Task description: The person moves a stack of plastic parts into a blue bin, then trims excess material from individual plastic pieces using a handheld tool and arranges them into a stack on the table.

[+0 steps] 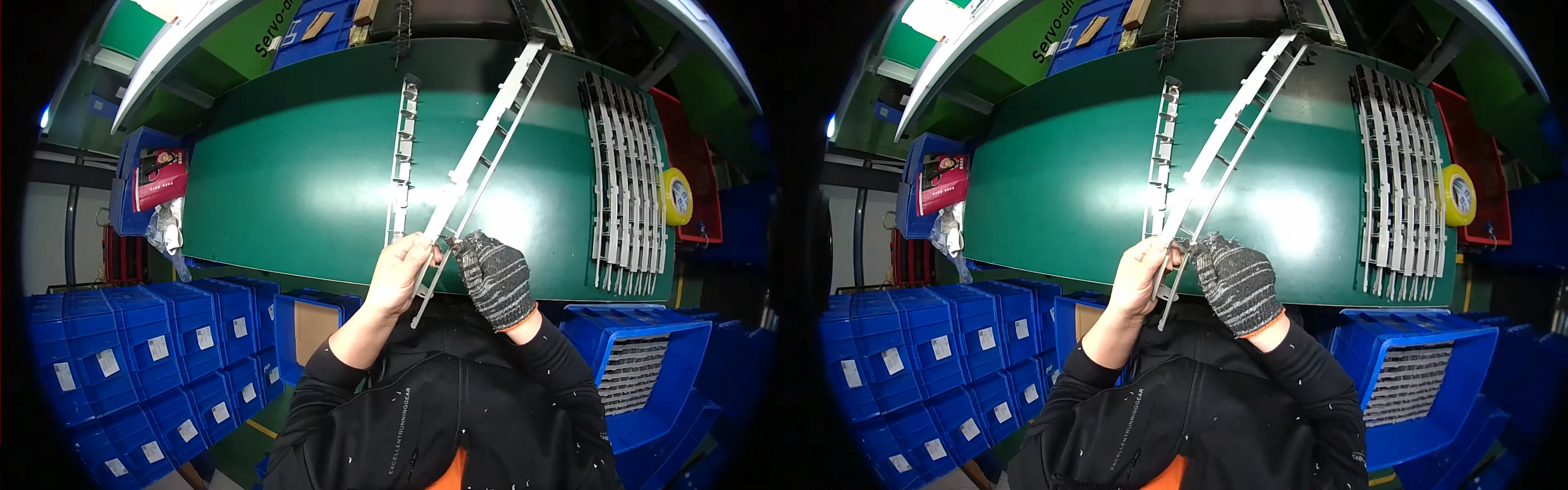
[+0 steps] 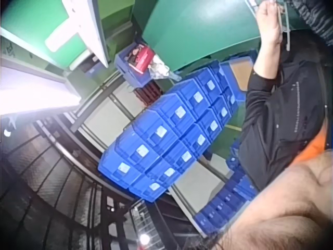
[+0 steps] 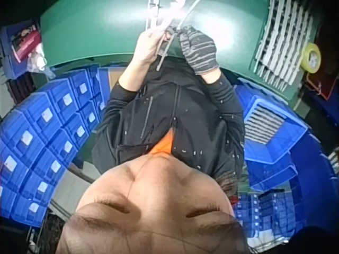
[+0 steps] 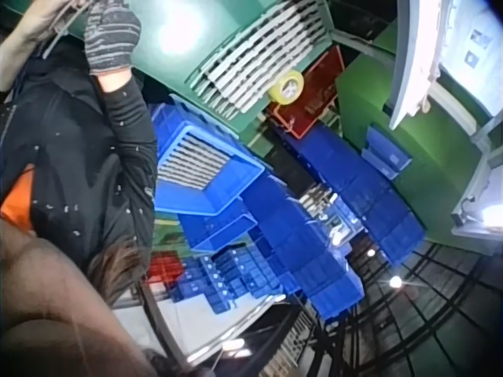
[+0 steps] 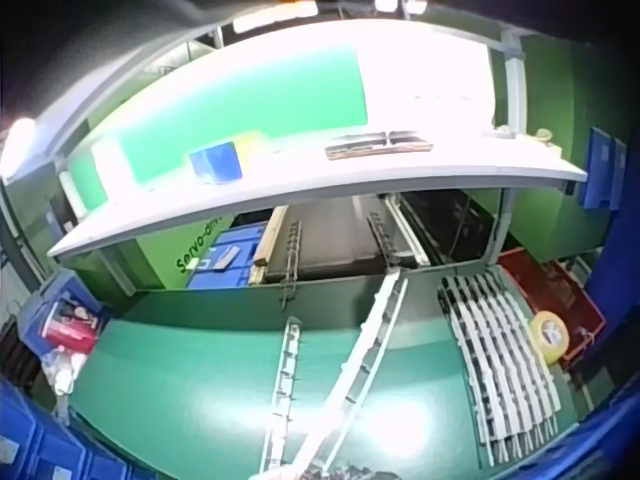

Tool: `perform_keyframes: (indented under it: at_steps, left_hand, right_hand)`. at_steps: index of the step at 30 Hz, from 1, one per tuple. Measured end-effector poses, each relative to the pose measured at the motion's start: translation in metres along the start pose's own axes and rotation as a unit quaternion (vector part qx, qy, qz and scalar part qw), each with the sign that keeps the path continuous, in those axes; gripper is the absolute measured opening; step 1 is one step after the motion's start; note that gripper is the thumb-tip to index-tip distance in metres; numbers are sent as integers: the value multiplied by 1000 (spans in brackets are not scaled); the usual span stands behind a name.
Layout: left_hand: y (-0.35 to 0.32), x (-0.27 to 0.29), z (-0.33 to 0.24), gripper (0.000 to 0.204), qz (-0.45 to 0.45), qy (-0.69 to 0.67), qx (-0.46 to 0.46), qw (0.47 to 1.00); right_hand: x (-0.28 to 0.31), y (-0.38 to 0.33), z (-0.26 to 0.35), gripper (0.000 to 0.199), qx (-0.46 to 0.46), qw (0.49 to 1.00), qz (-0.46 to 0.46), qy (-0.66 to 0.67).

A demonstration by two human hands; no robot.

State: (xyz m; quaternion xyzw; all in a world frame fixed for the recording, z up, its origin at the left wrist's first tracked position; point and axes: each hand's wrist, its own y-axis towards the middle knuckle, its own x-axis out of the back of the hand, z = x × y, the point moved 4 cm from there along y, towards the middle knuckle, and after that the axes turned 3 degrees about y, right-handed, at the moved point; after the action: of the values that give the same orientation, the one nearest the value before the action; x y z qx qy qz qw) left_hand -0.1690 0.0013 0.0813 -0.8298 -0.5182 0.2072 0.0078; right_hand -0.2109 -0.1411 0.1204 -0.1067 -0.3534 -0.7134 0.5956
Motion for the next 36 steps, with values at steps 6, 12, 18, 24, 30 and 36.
perform_keyframes:
  at_steps: [6,12,18,24,30,36]
  left_hand:
    - [5,3,-15,16,-73,311,-115,941]
    - [0,-13,-1,11,-105,559,-265,778]
    - [1,-43,39,30,27,610,-161,775]
    - [18,19,12,51,-154,650,-163,726]
    - [42,90,34,28,-208,582,-12,786]
    - [-18,139,23,12,-306,399,-186,844]
  right_hand:
    - [-1,-10,-3,16,65,948,119,288]
    - [-8,-14,-43,21,-389,774,41,497]
    - [-31,-25,-85,54,-322,943,-8,79]
    - [14,-49,-114,28,-296,945,-123,63]
    - [35,-76,-158,28,-267,925,-43,-268]
    - [-23,-35,-119,27,-217,948,109,-205]
